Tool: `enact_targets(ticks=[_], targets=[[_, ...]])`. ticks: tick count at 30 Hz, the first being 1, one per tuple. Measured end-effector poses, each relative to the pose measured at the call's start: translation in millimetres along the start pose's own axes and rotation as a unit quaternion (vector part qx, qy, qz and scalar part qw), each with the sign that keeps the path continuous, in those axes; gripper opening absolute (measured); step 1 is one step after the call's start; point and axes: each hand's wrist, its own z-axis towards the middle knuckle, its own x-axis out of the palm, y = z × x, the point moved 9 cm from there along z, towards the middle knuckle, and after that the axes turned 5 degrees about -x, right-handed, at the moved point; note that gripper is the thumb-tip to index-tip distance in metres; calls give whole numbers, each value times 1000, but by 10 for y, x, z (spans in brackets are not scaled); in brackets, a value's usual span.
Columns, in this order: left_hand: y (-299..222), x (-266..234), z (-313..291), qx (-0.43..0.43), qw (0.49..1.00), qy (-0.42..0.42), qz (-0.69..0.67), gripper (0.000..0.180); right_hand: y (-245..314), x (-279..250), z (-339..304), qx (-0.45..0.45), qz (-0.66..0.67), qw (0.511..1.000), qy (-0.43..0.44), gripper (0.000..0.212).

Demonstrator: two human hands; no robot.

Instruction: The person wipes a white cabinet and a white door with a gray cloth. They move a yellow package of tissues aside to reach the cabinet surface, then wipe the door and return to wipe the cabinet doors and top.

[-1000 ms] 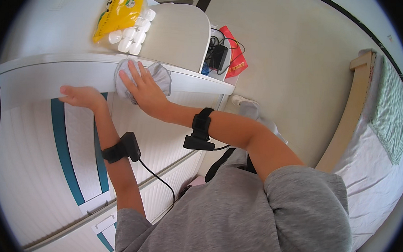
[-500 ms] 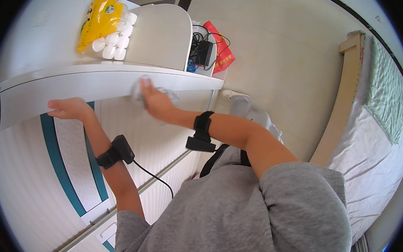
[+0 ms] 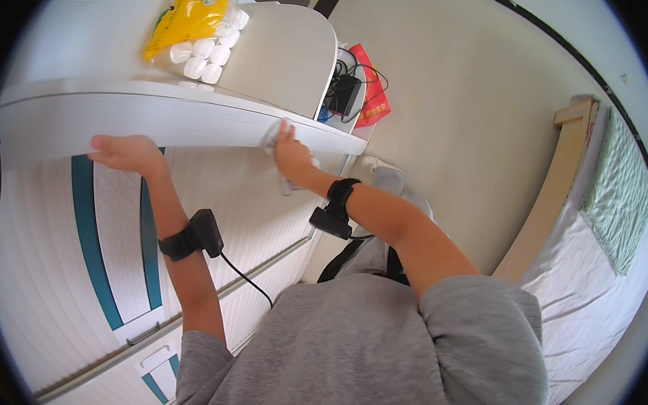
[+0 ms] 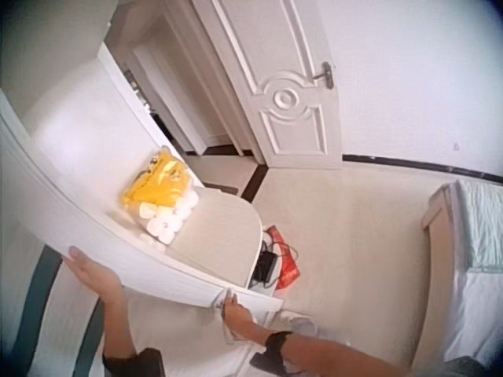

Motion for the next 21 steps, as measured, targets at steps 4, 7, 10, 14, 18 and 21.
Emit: enact_targets(ticks=[4,7,10,14,18,21], targets=[[98,-352,67,-37,997,-63,-14,58,-28,-56,-66,-76,-53,995,48,79],[87,-429,64,-62,997,-43,11,65,470,-344,-135,-134,-43,990,7,77],[-133,-445,-17,-17,997,36,-70,59,1251,-622,-404,-233,29,972,-30,81],[-68,-553,-166,-121,985,112,-42,40,1995,-972,-845,-408,-7,902,-139,83],[139,-1107,-475,-151,979,135,29,33,1880,-413,-1095,-466,-198,854,-118,76],[78,-1285,-1215,-134,970,189,72,36,1092,-281,-1008,-391,-199,897,-46,75]])
